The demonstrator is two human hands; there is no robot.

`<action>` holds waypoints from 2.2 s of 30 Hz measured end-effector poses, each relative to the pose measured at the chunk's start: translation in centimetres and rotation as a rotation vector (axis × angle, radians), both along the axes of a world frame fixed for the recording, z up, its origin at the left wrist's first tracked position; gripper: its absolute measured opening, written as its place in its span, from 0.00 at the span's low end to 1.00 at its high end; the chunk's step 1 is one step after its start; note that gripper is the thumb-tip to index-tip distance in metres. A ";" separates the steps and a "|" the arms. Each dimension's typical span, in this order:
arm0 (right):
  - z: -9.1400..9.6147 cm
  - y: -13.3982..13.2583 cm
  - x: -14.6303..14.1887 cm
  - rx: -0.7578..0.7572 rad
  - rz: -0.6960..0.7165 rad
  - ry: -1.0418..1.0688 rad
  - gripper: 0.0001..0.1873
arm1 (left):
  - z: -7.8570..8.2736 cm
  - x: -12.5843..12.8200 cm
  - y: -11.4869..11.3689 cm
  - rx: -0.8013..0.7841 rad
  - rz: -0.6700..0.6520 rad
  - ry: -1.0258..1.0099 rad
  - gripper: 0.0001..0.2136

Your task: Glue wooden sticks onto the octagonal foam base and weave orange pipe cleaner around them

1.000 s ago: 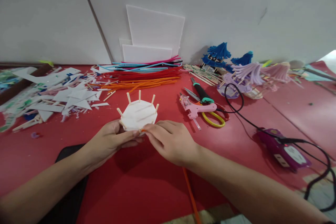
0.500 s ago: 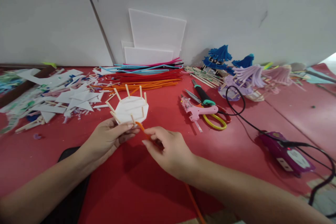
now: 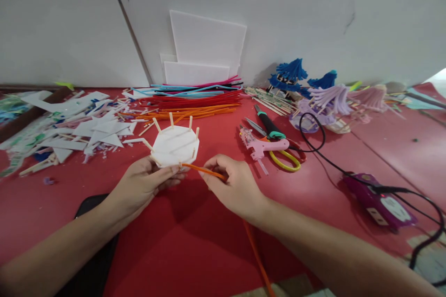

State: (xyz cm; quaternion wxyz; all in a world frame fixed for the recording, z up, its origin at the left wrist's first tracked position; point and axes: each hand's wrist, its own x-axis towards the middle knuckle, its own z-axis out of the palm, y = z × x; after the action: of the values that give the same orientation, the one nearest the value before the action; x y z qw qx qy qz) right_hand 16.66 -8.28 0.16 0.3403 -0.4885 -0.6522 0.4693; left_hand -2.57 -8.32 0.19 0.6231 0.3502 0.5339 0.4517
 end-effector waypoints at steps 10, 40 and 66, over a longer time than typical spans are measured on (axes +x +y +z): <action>2.7 -0.1 0.8 -0.326 -0.007 0.499 0.14 | 0.6 -0.1 -0.8 0.329 -0.087 0.498 0.11; 0.6 1.0 1.3 0.168 -0.011 -0.342 0.02 | 0.0 0.0 -0.3 0.051 -0.007 -0.068 0.10; 0.0 -0.7 -0.9 -0.307 0.209 0.632 0.13 | 0.3 0.2 -0.6 0.064 -0.119 -0.068 0.15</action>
State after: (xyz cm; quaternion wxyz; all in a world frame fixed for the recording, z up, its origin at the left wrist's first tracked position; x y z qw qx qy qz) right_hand 15.76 -8.97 0.13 0.3980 -0.2953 -0.4833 0.7217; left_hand -2.34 -8.89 0.49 0.6551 0.3857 0.4758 0.4424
